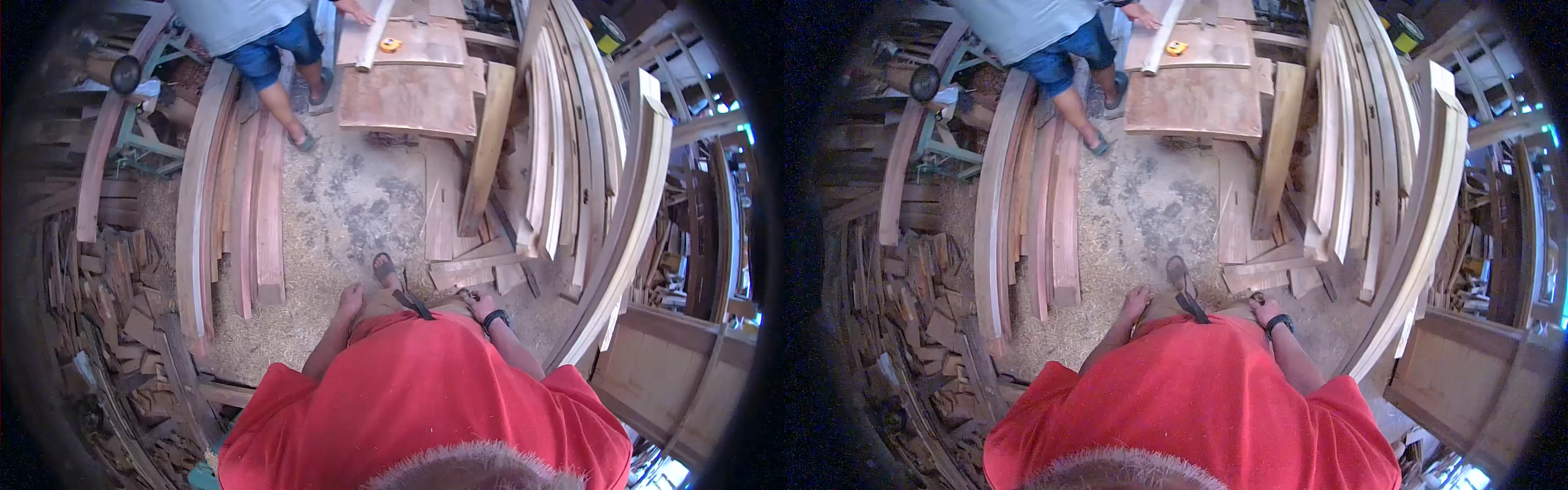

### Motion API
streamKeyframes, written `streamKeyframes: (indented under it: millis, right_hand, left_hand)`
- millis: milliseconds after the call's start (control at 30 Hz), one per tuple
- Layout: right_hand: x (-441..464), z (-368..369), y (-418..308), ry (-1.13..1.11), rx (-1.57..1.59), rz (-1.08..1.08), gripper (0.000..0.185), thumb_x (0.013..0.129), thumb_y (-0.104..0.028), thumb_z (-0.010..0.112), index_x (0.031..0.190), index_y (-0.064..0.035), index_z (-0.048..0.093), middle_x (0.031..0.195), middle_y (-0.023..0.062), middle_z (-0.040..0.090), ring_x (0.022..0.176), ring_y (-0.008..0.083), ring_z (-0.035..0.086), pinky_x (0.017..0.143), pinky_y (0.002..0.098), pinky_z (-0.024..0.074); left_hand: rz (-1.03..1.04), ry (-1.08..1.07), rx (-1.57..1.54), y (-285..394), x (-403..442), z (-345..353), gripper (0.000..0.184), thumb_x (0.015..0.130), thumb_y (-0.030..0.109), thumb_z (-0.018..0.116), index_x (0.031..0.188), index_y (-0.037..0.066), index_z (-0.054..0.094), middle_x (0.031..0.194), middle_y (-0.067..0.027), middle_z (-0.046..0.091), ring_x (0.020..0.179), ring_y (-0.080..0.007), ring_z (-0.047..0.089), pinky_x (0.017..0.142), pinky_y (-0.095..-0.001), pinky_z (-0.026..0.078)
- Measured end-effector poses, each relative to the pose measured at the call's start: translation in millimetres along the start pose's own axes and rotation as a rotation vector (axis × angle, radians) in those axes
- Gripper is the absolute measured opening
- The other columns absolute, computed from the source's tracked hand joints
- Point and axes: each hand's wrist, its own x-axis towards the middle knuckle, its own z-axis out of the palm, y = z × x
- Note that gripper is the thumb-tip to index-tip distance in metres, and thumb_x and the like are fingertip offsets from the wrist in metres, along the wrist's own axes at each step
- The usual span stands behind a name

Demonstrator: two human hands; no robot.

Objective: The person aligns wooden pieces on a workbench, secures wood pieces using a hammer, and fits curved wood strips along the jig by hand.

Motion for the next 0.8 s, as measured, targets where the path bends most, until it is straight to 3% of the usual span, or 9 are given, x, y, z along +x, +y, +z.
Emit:
streamKeyframes:
  millis: [133, 300, 367, 500, 600, 800]
  right_hand:
    - [14, 15, -49, 0.196, -0.111, -0.207, 0.055, 0.095, -0.038, 0.071, 0.133, 0.0020, 0.066, 0.121, 0.0239, 0.073, 0.111, 0.0344, 0.072, 0.097, 0.0407, 0.0547]
    - [57, 8, -119, 0.308, 0.003, -0.283, 0.051, 0.094, -0.030, 0.071, 0.134, 0.0014, 0.065, 0.120, 0.0236, 0.073, 0.107, 0.0340, 0.072, 0.095, 0.0413, 0.0553]
    - [67, -1, -153, 0.531, 0.024, -0.512, 0.048, 0.094, -0.025, 0.073, 0.134, 0.0015, 0.064, 0.116, 0.0224, 0.074, 0.104, 0.0340, 0.073, 0.093, 0.0408, 0.0561]
    - [90, -18, -218, 0.662, 0.106, -0.668, 0.049, 0.092, -0.016, 0.073, 0.136, 0.0005, 0.061, 0.122, 0.0215, 0.070, 0.111, 0.0353, 0.070, 0.098, 0.0418, 0.0539]
    - [102, -41, -271, 0.817, 0.025, -0.835, 0.053, 0.089, -0.011, 0.071, 0.138, -0.0014, 0.057, 0.138, 0.0234, 0.059, 0.131, 0.0398, 0.054, 0.115, 0.0454, 0.0414]
    - [159, -92, -365, 0.964, 0.021, -0.824, 0.054, 0.090, -0.014, 0.072, 0.140, -0.0014, 0.056, 0.146, 0.0262, 0.051, 0.138, 0.0436, 0.047, 0.118, 0.0500, 0.0371]
  left_hand:
    - [0.111, -0.013, -0.076, -15, 23, -35, 0.040, 0.104, 0.038, 0.054, 0.104, 0.003, 0.072, 0.084, -0.0079, 0.069, 0.077, -0.0183, 0.064, 0.074, -0.0373, 0.052]
    - [0.108, 0.167, -0.106, -20, 28, -88, 0.038, 0.103, 0.034, 0.057, 0.115, 0.002, 0.074, 0.090, -0.0089, 0.072, 0.082, -0.0179, 0.066, 0.079, -0.0354, 0.054]
    - [0.095, 0.193, -0.074, -35, 37, -104, 0.038, 0.103, 0.033, 0.058, 0.118, 0.002, 0.073, 0.092, -0.0091, 0.072, 0.085, -0.0177, 0.067, 0.081, -0.0350, 0.054]
    - [0.084, 0.185, -0.107, -31, 44, -116, 0.039, 0.104, 0.032, 0.059, 0.123, 0.001, 0.072, 0.099, -0.0106, 0.073, 0.091, -0.0174, 0.067, 0.086, -0.0338, 0.053]
    - [0.036, 0.158, -0.112, 17, 53, -127, 0.038, 0.104, 0.030, 0.059, 0.125, 0.001, 0.071, 0.101, -0.0098, 0.073, 0.092, -0.0168, 0.067, 0.086, -0.0334, 0.053]
    - [0.278, 0.182, -0.209, 150, 128, -148, 0.036, 0.106, 0.030, 0.059, 0.127, 0.003, 0.068, 0.105, -0.0055, 0.072, 0.095, -0.0138, 0.065, 0.084, -0.0311, 0.053]
